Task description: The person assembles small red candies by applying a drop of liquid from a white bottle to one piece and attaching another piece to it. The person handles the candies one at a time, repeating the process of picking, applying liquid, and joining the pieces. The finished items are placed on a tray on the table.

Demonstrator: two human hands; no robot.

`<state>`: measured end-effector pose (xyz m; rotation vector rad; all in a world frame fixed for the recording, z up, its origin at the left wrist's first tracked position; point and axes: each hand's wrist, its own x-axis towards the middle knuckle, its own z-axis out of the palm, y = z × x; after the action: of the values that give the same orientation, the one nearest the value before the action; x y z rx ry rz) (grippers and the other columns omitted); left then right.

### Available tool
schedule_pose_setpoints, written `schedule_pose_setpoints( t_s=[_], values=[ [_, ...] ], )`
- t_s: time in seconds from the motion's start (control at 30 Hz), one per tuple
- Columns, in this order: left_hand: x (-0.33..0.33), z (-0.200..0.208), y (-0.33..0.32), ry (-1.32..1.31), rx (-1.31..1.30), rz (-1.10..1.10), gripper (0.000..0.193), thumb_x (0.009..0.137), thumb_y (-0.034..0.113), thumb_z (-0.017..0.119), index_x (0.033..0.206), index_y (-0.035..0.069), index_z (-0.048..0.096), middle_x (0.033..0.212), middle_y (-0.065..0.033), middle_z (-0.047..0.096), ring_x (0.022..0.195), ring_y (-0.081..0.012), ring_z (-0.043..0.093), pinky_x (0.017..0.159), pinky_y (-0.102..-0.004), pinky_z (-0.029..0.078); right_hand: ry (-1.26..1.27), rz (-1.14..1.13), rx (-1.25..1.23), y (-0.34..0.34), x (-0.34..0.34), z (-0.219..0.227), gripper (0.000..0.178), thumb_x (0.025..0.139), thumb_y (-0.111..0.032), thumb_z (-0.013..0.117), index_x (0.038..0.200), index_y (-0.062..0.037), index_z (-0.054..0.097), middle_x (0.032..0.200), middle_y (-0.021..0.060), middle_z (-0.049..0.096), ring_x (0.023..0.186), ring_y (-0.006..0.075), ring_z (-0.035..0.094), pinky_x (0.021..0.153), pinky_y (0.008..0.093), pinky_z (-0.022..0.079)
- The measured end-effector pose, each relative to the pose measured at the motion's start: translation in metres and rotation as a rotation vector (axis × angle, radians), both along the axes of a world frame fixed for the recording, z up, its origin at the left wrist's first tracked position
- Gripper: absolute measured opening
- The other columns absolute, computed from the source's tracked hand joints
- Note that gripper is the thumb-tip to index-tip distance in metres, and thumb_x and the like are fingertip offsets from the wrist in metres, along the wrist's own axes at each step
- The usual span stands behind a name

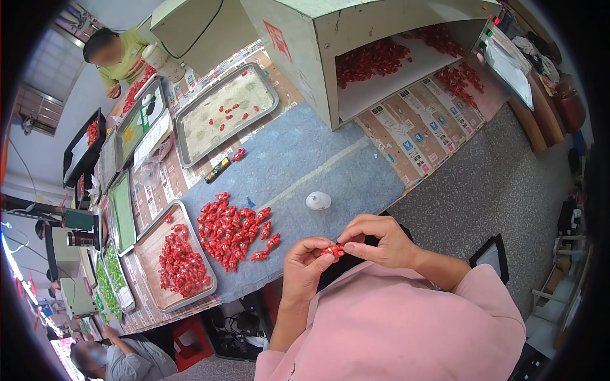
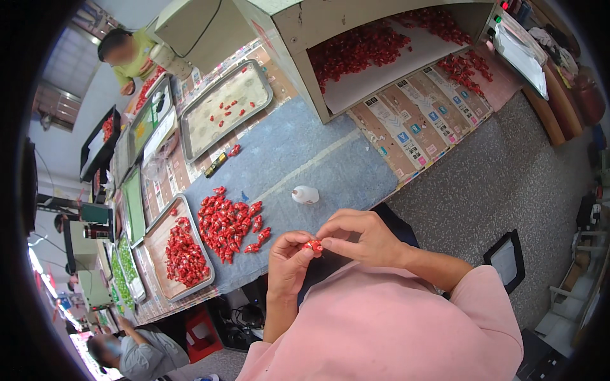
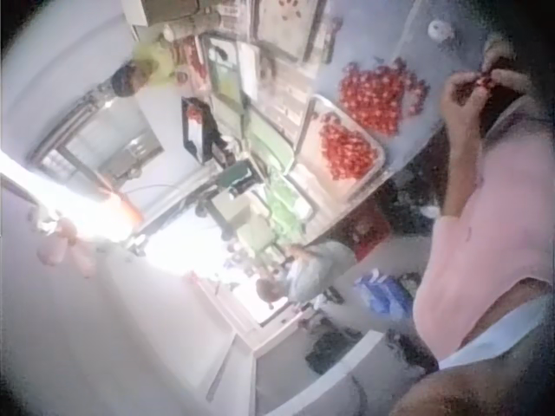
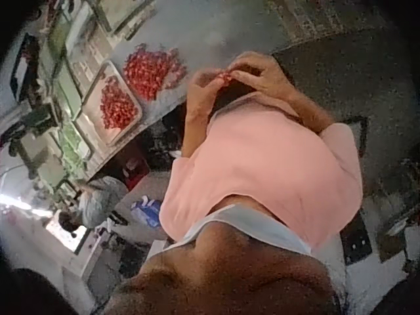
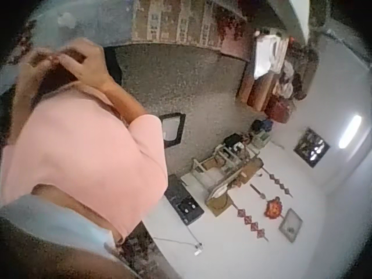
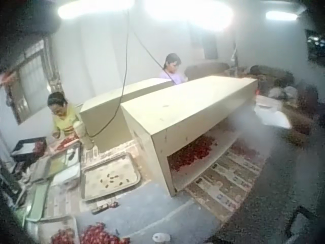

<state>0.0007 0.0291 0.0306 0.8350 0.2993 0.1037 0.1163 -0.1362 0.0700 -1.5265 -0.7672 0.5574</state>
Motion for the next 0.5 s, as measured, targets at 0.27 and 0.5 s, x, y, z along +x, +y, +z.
schedule_pose_setpoints(
  t_s=[0.27, 0.5],
  values=[
    [-0.0022, -0.0002, 0.0021, 0.0, -0.096, -0.004, 0.02, 0.082, -0.002, 0.069, 0.101, 0.0, 0.062, 0.101, -0.0148, 0.064, 0.088, -0.0204, 0.065, 0.078, -0.0319, 0.057, -0.039, 0.007, -0.025, 0.0044, -0.0008, -0.0014, 0.011, 0.085, -0.008, 0.067, 0.093, -0.0021, 0.07, 0.086, 0.0086, 0.066, 0.076, 0.0169, 0.063, 0.067, 0.028, 0.048],
    [-0.0044, -0.0025, 0.0041, -0.02, -0.128, -0.022, 0.016, 0.083, -0.004, 0.068, 0.097, 0.001, 0.064, 0.1, -0.0142, 0.064, 0.09, -0.0204, 0.065, 0.079, -0.032, 0.057, -0.045, 0.001, -0.035, 0.0064, -0.0062, -0.0003, 0.011, 0.087, -0.011, 0.066, 0.093, -0.0026, 0.07, 0.084, 0.0086, 0.065, 0.074, 0.0185, 0.062, 0.066, 0.0291, 0.048]
  ],
)
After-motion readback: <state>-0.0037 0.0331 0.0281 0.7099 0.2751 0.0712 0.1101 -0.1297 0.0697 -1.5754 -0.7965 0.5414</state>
